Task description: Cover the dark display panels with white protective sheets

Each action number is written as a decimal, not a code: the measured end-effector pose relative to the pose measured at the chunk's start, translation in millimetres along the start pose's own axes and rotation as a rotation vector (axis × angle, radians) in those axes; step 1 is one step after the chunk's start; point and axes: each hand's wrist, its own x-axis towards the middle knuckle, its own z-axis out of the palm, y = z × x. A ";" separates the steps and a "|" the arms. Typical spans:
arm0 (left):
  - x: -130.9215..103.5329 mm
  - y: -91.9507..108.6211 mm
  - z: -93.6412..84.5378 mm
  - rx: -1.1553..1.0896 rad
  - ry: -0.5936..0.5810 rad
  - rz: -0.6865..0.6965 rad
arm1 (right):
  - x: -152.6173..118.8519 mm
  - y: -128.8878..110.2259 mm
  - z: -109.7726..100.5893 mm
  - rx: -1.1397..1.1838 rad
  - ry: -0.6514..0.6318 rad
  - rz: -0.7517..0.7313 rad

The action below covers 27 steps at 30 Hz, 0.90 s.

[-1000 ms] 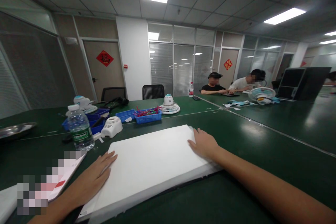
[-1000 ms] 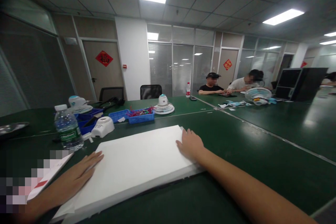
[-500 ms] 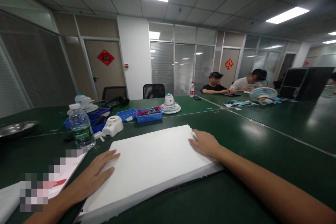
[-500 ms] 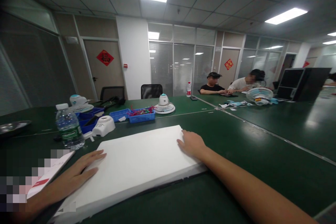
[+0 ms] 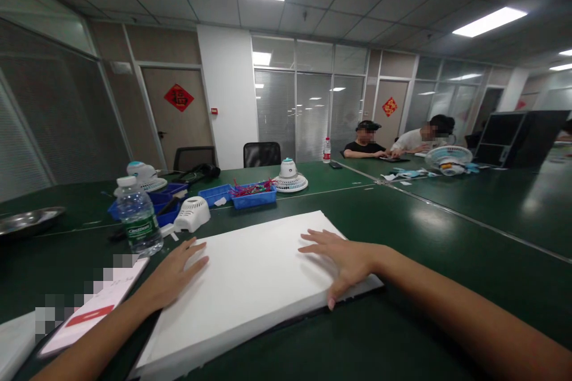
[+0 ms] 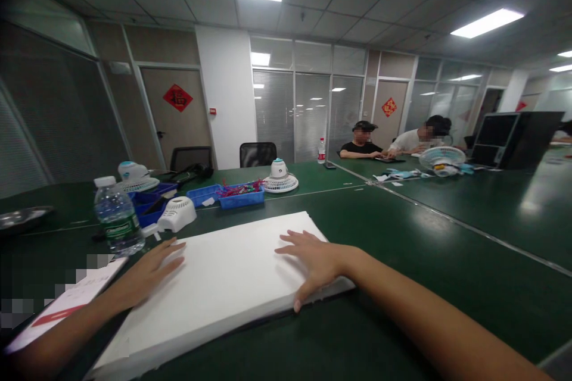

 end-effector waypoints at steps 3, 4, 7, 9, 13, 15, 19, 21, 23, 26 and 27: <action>20.9 9.4 -1.9 0.064 -0.065 0.048 | 5.1 -17.4 2.3 -0.012 -0.022 -0.041; 28.3 12.8 -1.9 0.063 -0.066 0.067 | 6.6 -21.7 3.6 -0.018 -0.030 -0.047; 49.9 22.9 1.0 0.050 -0.078 0.118 | 10.4 -30.3 9.1 -0.033 -0.035 -0.055; 61.7 29.6 4.2 0.036 -0.081 0.148 | 12.7 -33.1 13.3 -0.043 -0.031 -0.056; 75.3 42.8 9.6 0.011 -0.069 0.211 | 15.3 -35.8 21.4 -0.091 -0.001 -0.036; 78.3 48.9 12.0 0.004 -0.058 0.240 | 15.2 -37.6 24.3 -0.120 0.031 -0.031; 81.3 57.0 19.4 -0.007 -0.010 0.262 | 14.7 -43.8 29.0 -0.197 0.093 -0.001; 82.2 58.7 23.9 -0.010 0.025 0.258 | 15.7 -48.0 32.5 -0.240 0.117 0.030; 82.6 59.4 27.8 -0.016 0.057 0.259 | 17.7 -52.6 37.5 -0.273 0.147 0.063; 82.7 60.2 30.8 -0.033 0.083 0.277 | 21.9 -60.4 46.7 -0.298 0.204 0.107; 82.7 60.4 31.0 -0.038 0.086 0.284 | 23.4 -63.0 49.8 -0.305 0.225 0.120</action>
